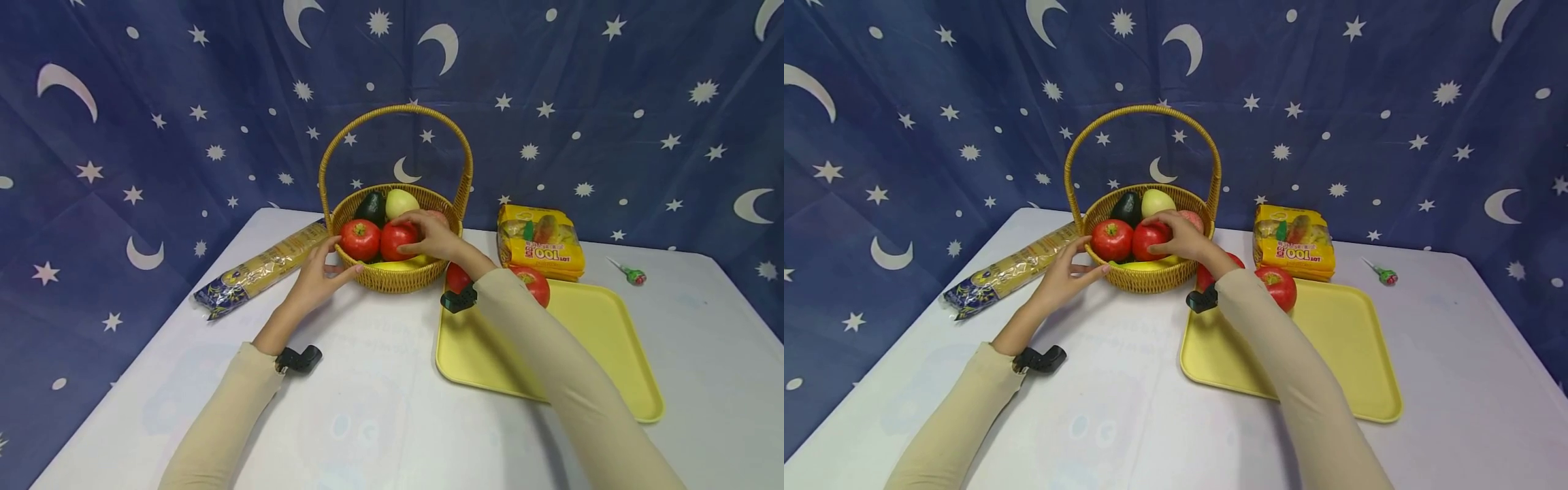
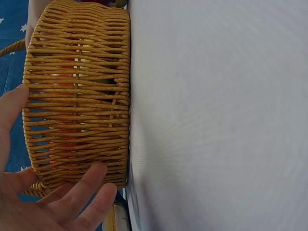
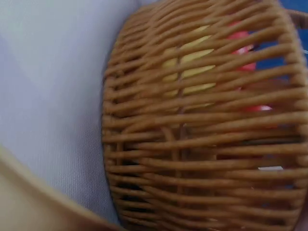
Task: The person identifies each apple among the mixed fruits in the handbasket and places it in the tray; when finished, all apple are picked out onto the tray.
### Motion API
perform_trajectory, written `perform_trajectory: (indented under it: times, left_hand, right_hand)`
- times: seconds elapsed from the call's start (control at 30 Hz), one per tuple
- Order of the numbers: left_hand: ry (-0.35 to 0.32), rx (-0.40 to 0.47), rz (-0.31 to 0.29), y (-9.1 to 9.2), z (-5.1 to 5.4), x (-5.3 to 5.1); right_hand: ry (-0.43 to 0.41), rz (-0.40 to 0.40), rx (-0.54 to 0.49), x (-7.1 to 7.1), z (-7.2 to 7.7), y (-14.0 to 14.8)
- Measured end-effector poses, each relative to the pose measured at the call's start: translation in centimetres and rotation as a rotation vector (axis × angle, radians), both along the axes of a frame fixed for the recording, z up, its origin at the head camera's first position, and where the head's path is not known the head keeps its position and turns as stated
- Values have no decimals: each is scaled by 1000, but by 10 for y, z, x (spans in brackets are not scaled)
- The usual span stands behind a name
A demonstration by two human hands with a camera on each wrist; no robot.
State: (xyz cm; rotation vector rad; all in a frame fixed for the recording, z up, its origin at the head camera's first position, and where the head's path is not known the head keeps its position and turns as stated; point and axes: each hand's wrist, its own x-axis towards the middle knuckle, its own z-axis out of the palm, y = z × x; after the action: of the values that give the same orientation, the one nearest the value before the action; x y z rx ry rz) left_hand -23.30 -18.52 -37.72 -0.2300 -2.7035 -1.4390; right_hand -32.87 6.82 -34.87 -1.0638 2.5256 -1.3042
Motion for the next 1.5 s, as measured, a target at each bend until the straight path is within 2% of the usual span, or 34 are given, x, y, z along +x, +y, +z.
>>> perform_trajectory:
  times: [0.13,0.27,0.53,0.7,1.2,1.5]
  left_hand:
    - [-5,0,1,-1,-1,1]
    - [-4,-6,-1,-1,-1,1]
    - [9,-9,6,-4,-2,0]
    - [4,-5,4,-2,-3,1]
    - [6,-10,-2,0,-2,-1]
    - [10,-14,-4,0,-1,-1]
  right_hand:
    - [19,-8,108,0,0,-3]
    - [20,-24,157,1,1,-7]
    - [76,-55,240,4,0,-16]
    - [102,-66,223,5,-1,-15]
    - [167,-23,118,2,-4,-8]
    - [143,-32,40,-1,-4,-7]
